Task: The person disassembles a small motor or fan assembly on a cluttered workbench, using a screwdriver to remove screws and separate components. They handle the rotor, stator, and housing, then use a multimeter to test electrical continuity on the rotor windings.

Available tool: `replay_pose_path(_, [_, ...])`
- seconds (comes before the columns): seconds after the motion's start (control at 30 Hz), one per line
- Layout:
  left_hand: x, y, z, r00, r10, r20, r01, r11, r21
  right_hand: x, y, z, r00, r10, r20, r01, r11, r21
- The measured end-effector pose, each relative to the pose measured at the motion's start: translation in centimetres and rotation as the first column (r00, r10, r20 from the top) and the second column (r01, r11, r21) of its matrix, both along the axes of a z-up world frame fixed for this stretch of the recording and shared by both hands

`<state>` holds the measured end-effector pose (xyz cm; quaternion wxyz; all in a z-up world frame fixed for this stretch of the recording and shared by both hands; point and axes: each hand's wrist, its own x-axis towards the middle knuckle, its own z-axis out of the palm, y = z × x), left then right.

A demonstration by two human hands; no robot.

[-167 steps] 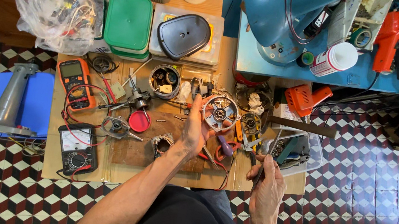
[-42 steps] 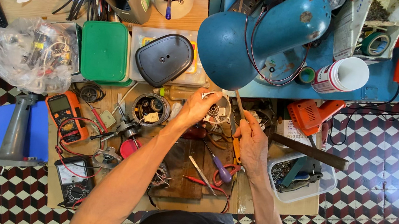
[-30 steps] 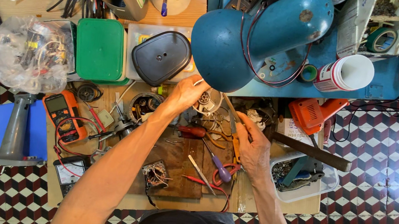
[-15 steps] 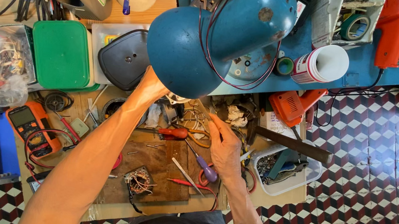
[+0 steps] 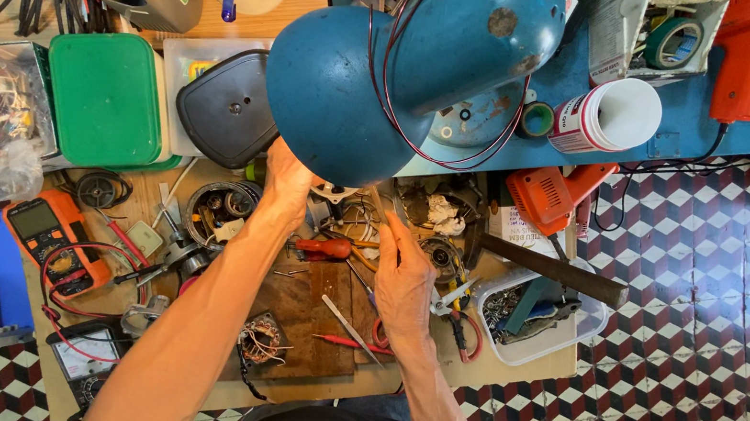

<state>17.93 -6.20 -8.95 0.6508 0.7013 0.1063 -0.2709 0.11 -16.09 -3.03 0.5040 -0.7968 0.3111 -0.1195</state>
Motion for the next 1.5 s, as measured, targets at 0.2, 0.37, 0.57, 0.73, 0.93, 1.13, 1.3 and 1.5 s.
replay_pose_path(0.2, [2.4,-1.1,-2.0,0.975,-0.045,0.216,0.080,0.985,-0.155,0.0,-1.0,0.6,0.998,0.037,-0.049,-0.040,0.997,-0.064])
replay_pose_path(0.37, [5.3,-2.7,-1.2,0.940,-0.310,0.144,0.328,0.936,-0.125,0.9,-2.1,1.4,0.990,0.115,-0.079,-0.122,0.989,-0.085])
replay_pose_path(0.57, [6.0,-3.2,0.5,0.910,-0.398,0.116,0.409,0.907,-0.097,2.1,-1.6,2.3,0.956,0.190,-0.222,-0.189,0.982,0.026])
replay_pose_path(0.73, [6.0,-3.2,0.6,0.910,-0.397,0.117,0.408,0.907,-0.104,3.4,-2.1,1.4,0.949,0.243,-0.201,-0.191,0.949,0.249])
replay_pose_path(0.93, [3.6,-0.8,0.4,0.976,-0.203,0.082,0.212,0.971,-0.115,3.8,-1.4,0.5,0.984,0.155,-0.091,-0.117,0.937,0.329])
replay_pose_path(1.13, [1.6,1.2,-0.3,0.977,-0.204,-0.053,0.196,0.972,-0.130,3.5,-1.4,-0.1,0.979,0.154,-0.135,-0.102,0.937,0.333])
replay_pose_path(1.3, [0.1,1.5,0.4,0.971,-0.152,-0.184,0.161,0.986,0.039,3.4,-2.6,-0.6,0.983,0.183,-0.011,-0.173,0.946,0.276])
replay_pose_path(1.5, [-3.1,-0.1,0.9,0.992,0.118,-0.035,-0.114,0.988,0.100,0.7,-3.7,-0.7,0.997,0.004,0.072,-0.039,0.873,0.487])
